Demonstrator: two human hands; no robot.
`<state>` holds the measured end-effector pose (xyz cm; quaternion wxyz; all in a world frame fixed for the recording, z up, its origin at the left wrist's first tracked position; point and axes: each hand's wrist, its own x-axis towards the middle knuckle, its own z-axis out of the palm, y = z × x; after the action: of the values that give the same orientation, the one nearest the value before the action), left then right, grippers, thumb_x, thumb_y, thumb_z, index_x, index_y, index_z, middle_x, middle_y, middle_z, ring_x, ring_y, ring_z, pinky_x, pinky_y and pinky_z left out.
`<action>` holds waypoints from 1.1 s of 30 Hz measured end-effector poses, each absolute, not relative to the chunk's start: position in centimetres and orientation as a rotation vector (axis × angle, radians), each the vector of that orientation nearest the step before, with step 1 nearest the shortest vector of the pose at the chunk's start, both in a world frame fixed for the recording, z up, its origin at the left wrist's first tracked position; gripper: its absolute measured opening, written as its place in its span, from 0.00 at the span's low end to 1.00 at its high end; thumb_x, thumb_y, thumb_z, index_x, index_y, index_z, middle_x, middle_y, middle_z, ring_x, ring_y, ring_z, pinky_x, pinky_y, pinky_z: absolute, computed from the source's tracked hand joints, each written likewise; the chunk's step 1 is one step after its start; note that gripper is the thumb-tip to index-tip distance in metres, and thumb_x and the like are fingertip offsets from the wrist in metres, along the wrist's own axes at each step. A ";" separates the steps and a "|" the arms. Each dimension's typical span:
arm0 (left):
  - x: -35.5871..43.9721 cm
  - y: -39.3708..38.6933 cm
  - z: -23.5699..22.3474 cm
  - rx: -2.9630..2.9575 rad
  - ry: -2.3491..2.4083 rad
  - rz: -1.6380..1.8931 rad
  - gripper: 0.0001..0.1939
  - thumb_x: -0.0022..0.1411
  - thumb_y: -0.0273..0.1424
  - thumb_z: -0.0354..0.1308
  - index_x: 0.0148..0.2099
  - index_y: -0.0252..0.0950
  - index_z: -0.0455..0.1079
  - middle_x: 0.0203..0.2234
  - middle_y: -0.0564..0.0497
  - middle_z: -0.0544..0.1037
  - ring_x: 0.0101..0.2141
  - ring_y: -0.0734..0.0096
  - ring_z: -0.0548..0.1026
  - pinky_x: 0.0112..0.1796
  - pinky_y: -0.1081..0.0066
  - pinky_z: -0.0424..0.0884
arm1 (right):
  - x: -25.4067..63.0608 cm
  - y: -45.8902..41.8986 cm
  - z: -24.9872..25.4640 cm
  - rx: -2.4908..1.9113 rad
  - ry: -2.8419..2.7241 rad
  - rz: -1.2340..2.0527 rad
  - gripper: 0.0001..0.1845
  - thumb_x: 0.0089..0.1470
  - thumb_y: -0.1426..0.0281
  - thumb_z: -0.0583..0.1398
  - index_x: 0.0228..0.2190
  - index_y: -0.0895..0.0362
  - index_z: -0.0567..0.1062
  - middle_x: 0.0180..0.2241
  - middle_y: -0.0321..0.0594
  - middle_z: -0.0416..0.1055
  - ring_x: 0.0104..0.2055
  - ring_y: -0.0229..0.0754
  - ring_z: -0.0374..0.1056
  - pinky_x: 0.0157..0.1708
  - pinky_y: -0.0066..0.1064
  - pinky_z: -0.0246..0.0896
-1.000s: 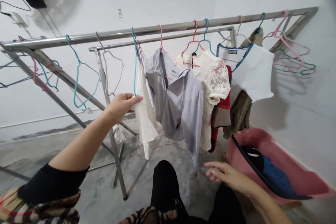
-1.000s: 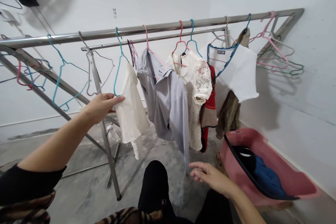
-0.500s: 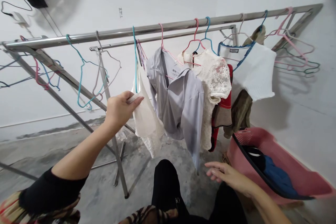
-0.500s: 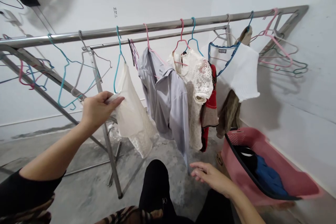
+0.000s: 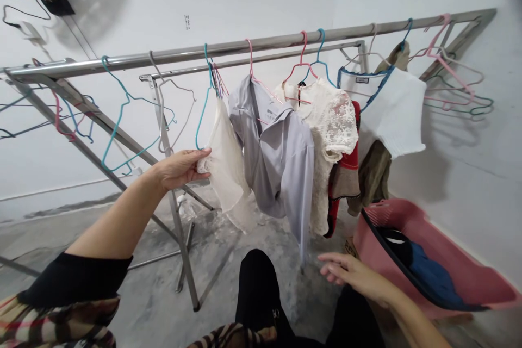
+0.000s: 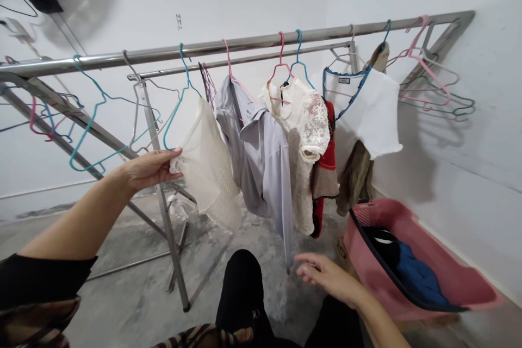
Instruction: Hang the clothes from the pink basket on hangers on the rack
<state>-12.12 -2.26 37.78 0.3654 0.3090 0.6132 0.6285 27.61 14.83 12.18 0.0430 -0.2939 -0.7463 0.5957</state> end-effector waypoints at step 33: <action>-10.6 -4.0 36.6 1.719 2.804 1.545 0.17 0.54 0.44 0.62 0.24 0.37 0.65 0.14 0.58 0.63 0.19 0.74 0.63 0.23 0.71 0.56 | 26.8 14.7 11.1 -0.940 -2.252 1.856 0.45 0.46 0.39 0.57 0.54 0.59 0.68 0.45 0.49 0.72 0.43 0.44 0.69 0.46 0.39 0.62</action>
<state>-10.55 -4.00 36.62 -0.2435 0.4589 0.7484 0.4124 26.80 14.73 11.15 0.0376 -0.3065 -0.7340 0.6049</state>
